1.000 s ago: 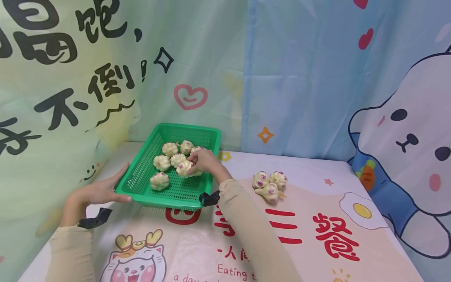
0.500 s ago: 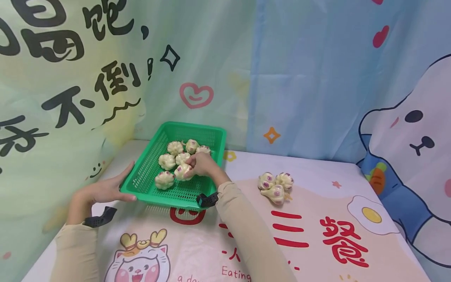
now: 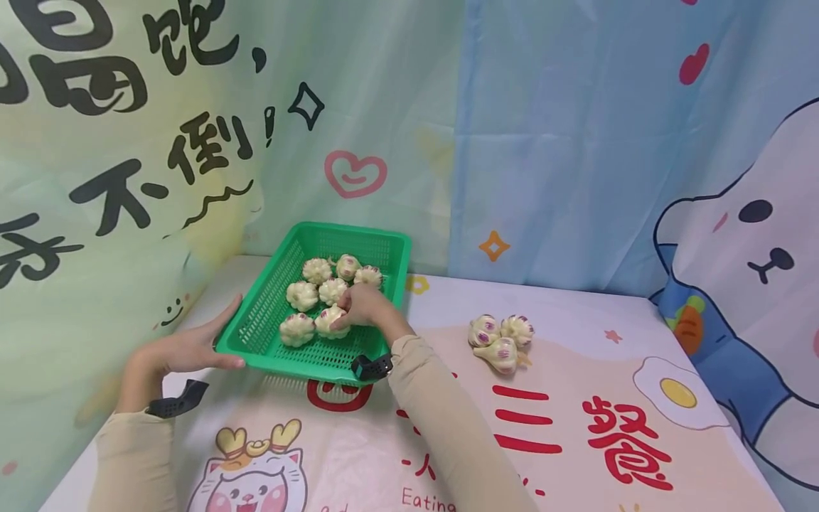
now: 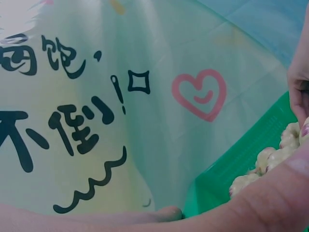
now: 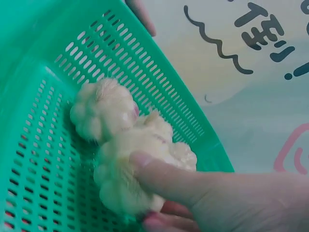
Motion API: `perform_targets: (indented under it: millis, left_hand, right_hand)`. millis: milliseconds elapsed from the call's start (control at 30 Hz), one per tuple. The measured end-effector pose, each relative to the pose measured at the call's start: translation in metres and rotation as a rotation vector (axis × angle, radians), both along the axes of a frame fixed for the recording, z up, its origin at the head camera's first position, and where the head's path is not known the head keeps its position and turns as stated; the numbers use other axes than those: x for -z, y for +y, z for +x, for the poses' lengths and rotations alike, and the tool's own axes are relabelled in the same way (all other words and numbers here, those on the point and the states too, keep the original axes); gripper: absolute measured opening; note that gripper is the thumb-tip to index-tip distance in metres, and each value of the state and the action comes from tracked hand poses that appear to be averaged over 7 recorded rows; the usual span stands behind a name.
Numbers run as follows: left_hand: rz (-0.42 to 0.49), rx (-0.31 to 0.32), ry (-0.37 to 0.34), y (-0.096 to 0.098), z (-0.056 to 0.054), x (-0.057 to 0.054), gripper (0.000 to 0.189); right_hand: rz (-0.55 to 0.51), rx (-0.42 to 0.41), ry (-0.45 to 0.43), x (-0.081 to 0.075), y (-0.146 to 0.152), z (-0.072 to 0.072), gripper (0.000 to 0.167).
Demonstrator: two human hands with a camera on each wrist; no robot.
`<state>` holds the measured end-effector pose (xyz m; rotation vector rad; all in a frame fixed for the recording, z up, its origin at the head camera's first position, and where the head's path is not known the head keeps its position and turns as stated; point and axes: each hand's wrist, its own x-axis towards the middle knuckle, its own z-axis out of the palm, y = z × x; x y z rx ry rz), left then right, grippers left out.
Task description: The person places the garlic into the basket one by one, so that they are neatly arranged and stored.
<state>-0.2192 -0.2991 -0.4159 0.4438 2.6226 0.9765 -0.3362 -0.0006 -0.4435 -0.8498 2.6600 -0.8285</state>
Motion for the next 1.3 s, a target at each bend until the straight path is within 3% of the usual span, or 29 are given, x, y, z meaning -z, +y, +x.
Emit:
perform_targets:
  millis: [167, 433, 733, 1200, 1300]
  left_hand:
    - [0.002, 0.000, 0.009, -0.0016, 0.0000, 0.0007, 0.120]
    - [-0.003, -0.009, 0.009, 0.0004, -0.0004, 0.0052, 0.120]
    - [0.000, -0.012, 0.022, 0.0018, 0.0007, 0.0030, 0.120]
    - [0.002, -0.014, 0.006, -0.0027, -0.0008, 0.0063, 0.121]
    - [0.004, -0.014, 0.009, -0.0038, 0.0000, 0.0055, 0.121]
  right_hand:
    - [0.004, 0.032, 0.009, 0.0007, -0.0038, 0.0022, 0.028]
    - [0.026, 0.050, 0.014, 0.0013, -0.0038, 0.0062, 0.043]
    - [0.008, 0.024, 0.017, 0.0030, -0.0015, 0.0039, 0.031]
    - [0.017, 0.037, 0.005, 0.0033, -0.0052, 0.0059, 0.044]
    - [0.021, 0.021, 0.020, 0.0026, -0.0069, 0.0056, 0.028]
